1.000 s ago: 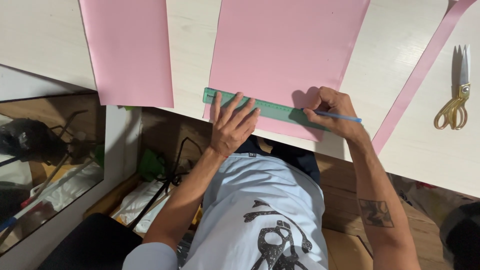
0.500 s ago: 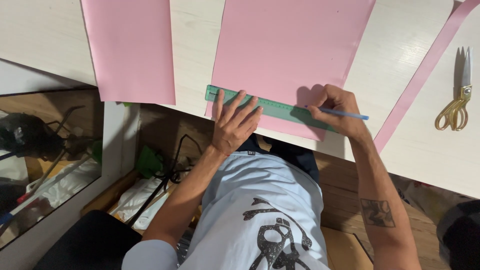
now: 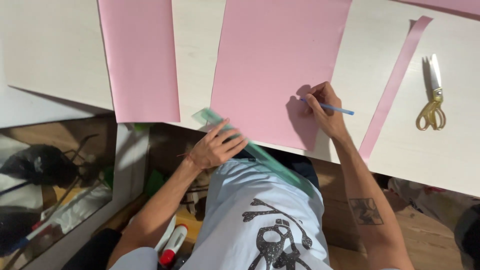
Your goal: Measuring and cutting pieces of pink leather using a ruler, pen, and scissors.
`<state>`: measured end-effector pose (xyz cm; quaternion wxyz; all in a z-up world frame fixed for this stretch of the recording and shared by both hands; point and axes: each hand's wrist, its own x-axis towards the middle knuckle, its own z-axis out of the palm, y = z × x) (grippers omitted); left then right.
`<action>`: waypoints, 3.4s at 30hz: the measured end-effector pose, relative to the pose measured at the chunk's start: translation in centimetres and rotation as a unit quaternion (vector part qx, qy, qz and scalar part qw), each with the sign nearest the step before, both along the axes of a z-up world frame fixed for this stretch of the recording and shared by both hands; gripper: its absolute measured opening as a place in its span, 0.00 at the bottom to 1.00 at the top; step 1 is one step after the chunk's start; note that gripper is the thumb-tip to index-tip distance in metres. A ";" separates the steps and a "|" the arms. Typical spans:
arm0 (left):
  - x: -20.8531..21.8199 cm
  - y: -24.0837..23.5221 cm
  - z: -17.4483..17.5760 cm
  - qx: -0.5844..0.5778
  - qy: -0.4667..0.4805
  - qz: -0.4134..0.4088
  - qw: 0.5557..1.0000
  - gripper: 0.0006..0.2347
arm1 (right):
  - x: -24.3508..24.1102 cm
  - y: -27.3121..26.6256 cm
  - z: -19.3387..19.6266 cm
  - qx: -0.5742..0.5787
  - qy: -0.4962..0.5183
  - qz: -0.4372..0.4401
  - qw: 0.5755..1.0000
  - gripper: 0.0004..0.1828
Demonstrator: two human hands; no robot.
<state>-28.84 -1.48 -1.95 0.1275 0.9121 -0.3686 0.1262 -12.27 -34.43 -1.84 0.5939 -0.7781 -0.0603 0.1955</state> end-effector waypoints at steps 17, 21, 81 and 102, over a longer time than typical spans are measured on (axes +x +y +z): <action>27.3 -6.4 0.0 -0.216 0.156 -0.074 0.961 0.08 | -2.0 -1.1 3.1 -0.471 -0.316 0.157 0.808 0.36; 26.1 -5.9 -2.6 -0.093 0.104 -0.033 0.990 0.12 | -2.5 -1.0 3.9 -0.452 -0.300 0.154 0.826 0.38; 21.0 -6.7 1.0 0.121 0.152 0.025 0.981 0.64 | -3.2 -1.8 2.8 -0.416 -0.289 0.157 0.848 0.32; 20.9 -6.7 1.9 0.150 0.154 0.032 0.976 0.62 | 8.8 1.9 -0.5 0.168 -0.111 -0.132 0.971 0.06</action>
